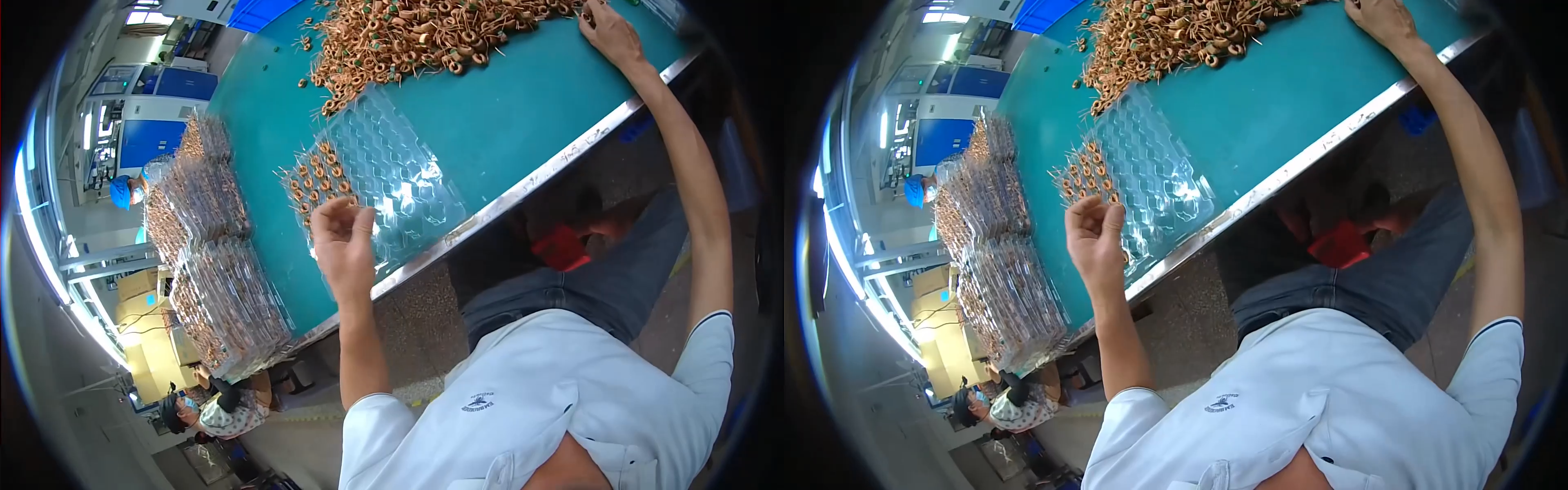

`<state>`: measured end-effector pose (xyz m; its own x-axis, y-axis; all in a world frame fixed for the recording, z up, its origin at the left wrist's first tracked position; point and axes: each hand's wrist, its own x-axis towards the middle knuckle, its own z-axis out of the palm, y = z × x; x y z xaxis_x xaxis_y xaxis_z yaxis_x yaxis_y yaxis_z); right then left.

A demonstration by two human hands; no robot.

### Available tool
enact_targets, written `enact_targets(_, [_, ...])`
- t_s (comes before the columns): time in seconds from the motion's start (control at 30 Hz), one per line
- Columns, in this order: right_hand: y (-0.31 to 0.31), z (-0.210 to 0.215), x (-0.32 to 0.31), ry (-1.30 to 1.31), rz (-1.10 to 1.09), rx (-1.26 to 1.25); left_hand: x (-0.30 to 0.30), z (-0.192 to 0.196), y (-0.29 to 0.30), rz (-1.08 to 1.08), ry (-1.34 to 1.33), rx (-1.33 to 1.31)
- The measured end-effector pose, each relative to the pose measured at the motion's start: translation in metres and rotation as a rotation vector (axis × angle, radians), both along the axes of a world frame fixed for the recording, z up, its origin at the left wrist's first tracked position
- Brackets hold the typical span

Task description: Manually assembling small electronic parts by sliding green rings onto copper coils and organizing them into a plastic sorting tray.

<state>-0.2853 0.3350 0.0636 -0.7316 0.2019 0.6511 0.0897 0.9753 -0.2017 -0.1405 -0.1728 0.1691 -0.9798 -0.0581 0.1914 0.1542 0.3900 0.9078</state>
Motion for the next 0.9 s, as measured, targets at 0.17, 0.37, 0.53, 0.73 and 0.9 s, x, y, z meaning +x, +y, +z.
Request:
enact_targets(0.17, [0.012,-0.002,0.015,-0.032,0.005,0.027,-0.007,-0.012,-0.014,0.169,0.026,-0.408])
enact_targets(0.37, [-0.004,0.037,0.030,-0.231,-0.046,-0.149,-0.004,-0.018,-0.004,0.168,0.083,-0.710])
enact_targets(0.53, [0.024,0.022,0.030,-0.262,0.020,-0.113,-0.003,-0.027,-0.015,0.096,0.172,-0.826])
enact_targets(0.73, [0.025,0.045,0.074,0.033,0.169,-0.389,0.013,-0.018,-0.001,0.131,0.107,-0.781])
enact_targets(0.9, [0.004,0.076,0.133,-0.138,0.277,-0.911,0.025,-0.013,0.036,0.285,0.329,-0.617])
